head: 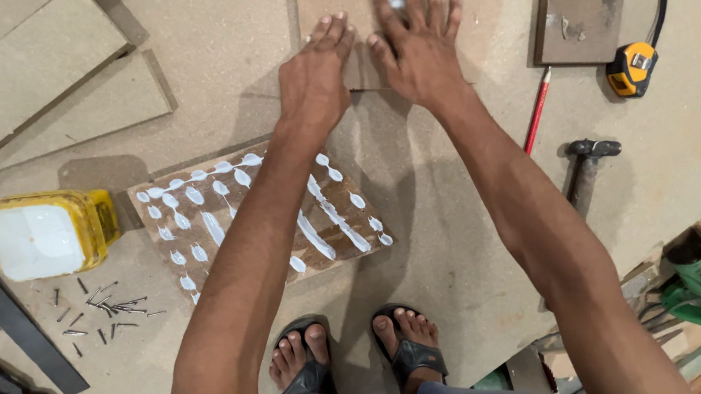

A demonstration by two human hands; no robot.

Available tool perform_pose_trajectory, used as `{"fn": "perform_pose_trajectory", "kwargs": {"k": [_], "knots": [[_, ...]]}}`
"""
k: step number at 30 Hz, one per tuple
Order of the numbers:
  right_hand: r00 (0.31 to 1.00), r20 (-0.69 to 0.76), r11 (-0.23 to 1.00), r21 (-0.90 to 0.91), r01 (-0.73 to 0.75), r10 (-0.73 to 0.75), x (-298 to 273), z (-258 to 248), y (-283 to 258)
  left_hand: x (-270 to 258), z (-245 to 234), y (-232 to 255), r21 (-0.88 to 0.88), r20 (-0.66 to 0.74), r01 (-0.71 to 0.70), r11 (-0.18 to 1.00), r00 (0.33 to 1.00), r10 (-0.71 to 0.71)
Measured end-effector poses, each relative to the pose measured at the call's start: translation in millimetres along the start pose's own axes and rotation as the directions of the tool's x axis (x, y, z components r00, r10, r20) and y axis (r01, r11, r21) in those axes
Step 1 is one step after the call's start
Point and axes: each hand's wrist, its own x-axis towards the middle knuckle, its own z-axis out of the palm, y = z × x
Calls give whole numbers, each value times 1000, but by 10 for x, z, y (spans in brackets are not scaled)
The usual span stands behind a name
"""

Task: The person applies glue to a wooden board, spreads it across the surface with their fingers, and then uses a hammer to drive nails into the edge of a piece of wood to join it to another board.

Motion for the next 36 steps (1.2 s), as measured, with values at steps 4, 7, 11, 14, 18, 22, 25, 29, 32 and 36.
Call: {"fn": "perform_pose_trajectory", "kwargs": {"k": [4,7,11,14,18,22,25,29,32,36], "knots": [[984,179,991,-127,50,-27,-31,-157,2,46,36,34,1,22,59,998,998,-59],[985,149,990,-125,-64,83,13,-253,233,25,37,17,53,11,24,998,1000,-25],[985,50,983,-83,-162,166,-236,-150,535,35,33,-5,42,-33,-15,999,999,16],[995,3,993,-70,-96,97,-395,140,354,23,69,-52,33,-61,-47,998,997,49],[993,114,992,-113,52,-39,-618,155,166,25,137,0,69,-80,-50,996,995,55],[999,3,914,404,44,-50,-437,-35,698,28,127,2,92,-64,-55,994,996,61],[994,-108,785,617,62,6,60,-121,1179,23,142,-25,98,-48,-45,994,998,49],[997,-20,962,264,-69,77,319,-111,1138,47,172,-9,145,10,-36,989,999,35],[999,-19,999,31,-31,31,159,-4,845,62,236,-72,188,-11,-40,981,999,43],[945,-150,876,-438,201,-292,-436,233,578,84,295,-65,193,-32,-35,981,999,41]]}}
